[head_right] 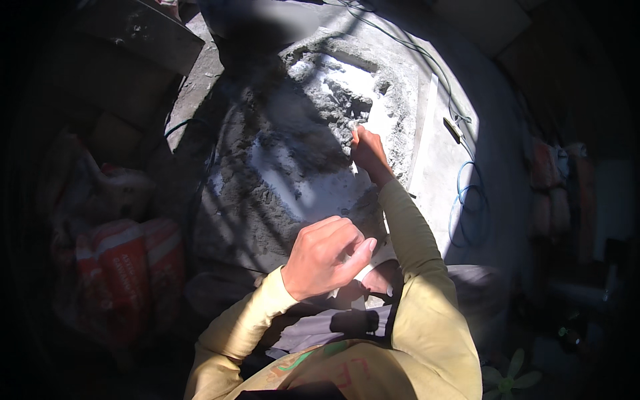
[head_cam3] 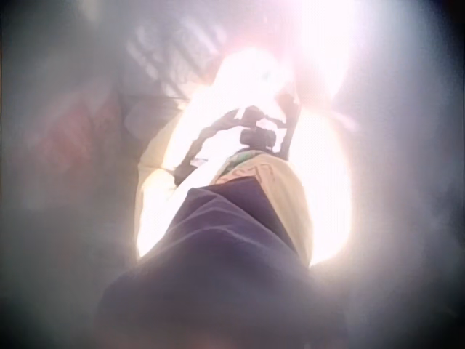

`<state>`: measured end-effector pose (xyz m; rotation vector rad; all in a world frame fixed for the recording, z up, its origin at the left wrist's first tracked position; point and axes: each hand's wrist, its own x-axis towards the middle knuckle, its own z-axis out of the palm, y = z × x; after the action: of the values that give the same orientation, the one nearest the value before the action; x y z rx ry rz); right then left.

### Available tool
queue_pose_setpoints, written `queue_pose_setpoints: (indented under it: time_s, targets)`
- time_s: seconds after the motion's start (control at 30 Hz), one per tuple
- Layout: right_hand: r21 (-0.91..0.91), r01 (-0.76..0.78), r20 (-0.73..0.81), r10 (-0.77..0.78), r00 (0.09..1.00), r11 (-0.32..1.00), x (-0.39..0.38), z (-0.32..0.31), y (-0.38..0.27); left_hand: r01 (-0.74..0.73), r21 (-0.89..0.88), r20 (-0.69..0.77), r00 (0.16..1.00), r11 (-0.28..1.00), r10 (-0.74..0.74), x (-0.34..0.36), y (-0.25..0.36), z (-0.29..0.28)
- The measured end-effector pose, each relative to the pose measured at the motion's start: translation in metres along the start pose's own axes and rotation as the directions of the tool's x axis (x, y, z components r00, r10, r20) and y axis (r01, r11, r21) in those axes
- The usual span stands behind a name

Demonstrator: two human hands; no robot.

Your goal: The person pours a liquid from a bottle onto a pile of cement on the floor, then uses a trowel to mix and spread the cement. They also use a sponge to wipe the floor surface while another person works nearby.

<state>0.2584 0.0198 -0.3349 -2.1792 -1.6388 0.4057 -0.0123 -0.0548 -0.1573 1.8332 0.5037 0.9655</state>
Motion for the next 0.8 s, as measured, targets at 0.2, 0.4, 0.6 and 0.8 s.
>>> queue_pose_setpoints:
  time_s: [0.2,0.4,0.6,0.8]
  targets:
    - [-0.254,-0.171,0.005,0.178,0.984,0.952,0.153,0.029,0.033,-0.052,0.102,-0.068,0.996,0.993,0.059,0.006,-0.007,-0.005]
    - [-0.299,0.051,0.138,-0.010,0.990,0.953,0.191,0.051,0.049,-0.014,0.058,-0.063,0.998,0.998,0.018,0.002,-0.010,-0.006]
    - [-0.227,0.331,0.281,-0.263,0.923,0.916,0.155,0.037,0.051,-0.038,0.012,-0.050,0.998,0.999,0.039,0.009,-0.014,-0.003]
    - [-0.089,0.412,0.319,-0.366,0.874,0.907,0.113,0.030,0.025,-0.044,-0.007,-0.043,0.998,0.999,0.044,0.014,-0.012,-0.003]
